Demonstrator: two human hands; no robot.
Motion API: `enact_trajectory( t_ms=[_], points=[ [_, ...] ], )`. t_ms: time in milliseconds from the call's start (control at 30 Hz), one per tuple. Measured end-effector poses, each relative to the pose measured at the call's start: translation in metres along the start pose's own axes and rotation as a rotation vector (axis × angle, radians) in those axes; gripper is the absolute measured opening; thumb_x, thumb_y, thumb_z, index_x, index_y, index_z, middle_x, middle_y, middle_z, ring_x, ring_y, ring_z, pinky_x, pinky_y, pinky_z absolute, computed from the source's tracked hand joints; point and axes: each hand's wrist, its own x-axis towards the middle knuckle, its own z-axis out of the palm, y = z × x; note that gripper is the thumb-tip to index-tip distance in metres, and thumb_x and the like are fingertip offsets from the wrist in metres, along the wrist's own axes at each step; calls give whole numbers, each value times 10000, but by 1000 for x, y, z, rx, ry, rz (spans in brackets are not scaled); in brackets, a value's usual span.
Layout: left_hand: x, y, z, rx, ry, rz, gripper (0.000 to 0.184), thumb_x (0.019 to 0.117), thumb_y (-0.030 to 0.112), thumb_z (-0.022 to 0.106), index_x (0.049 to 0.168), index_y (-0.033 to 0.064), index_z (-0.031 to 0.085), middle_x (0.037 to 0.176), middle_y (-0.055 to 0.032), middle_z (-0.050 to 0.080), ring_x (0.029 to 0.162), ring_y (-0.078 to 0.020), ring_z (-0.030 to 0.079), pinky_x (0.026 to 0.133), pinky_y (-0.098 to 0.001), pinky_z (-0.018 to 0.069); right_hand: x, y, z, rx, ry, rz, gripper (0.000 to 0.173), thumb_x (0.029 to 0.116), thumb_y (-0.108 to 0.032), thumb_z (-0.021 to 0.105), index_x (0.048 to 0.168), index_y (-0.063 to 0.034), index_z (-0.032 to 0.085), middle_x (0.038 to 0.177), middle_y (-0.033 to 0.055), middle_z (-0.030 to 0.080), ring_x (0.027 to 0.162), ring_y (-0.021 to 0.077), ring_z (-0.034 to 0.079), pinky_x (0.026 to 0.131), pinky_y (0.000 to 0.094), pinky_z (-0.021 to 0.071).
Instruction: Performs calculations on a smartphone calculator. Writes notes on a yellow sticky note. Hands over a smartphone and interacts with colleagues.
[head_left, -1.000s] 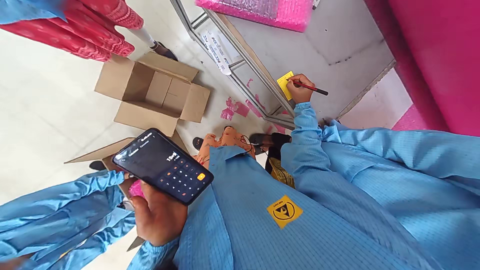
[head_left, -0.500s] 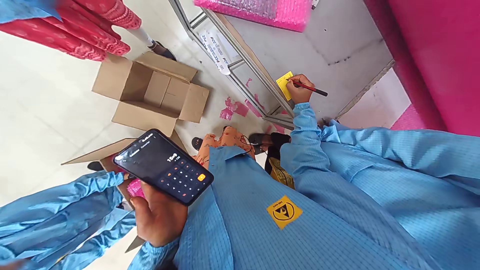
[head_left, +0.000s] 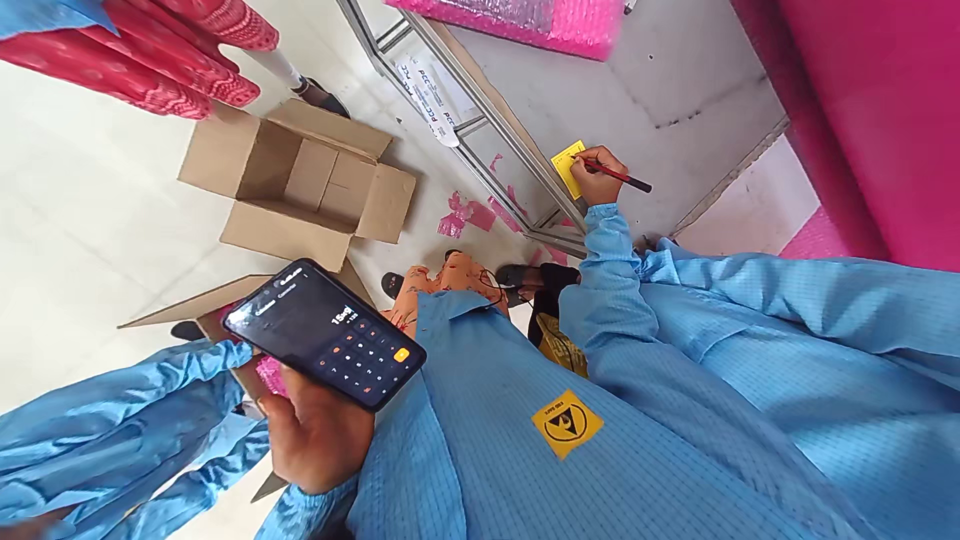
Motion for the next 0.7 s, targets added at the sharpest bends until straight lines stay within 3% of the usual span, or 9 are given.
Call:
enact_trajectory(
  t_ms=[200, 500, 700],
  points=[
    [-1, 2, 3, 26, 15, 15, 674, 1008, 637, 378, 1533, 227, 273, 1448, 27, 562, 1353, -197, 535, 1104, -452, 474, 1, -6, -7, 140, 40, 63, 85, 825, -1, 659, 883, 54, 688, 797, 21, 698, 638, -43, 593, 587, 131, 501],
    [-2, 1, 1, -1, 24, 20, 642, 1005, 632, 393, 1509, 238, 346, 1428, 11, 585, 1339, -214, 550, 1099, -466, 476, -9, -4, -1, 106, -86, 18, 119, 821, -24, 676, 891, 69, 703, 779, 63, 711, 638, -16, 618, 597, 149, 518],
    [-2, 0, 0, -20, 23, 22, 658, 1000, 631, 411, 1509, 223, 330, 1430, -2, 580, 1344, -219, 545, 1100, -466, 475, -9, -5, -1, 118, -101, 3, 112, 815, -17, 677, 878, 72, 701, 756, 55, 705, 615, -29, 605, 582, 138, 510]
  ],
)
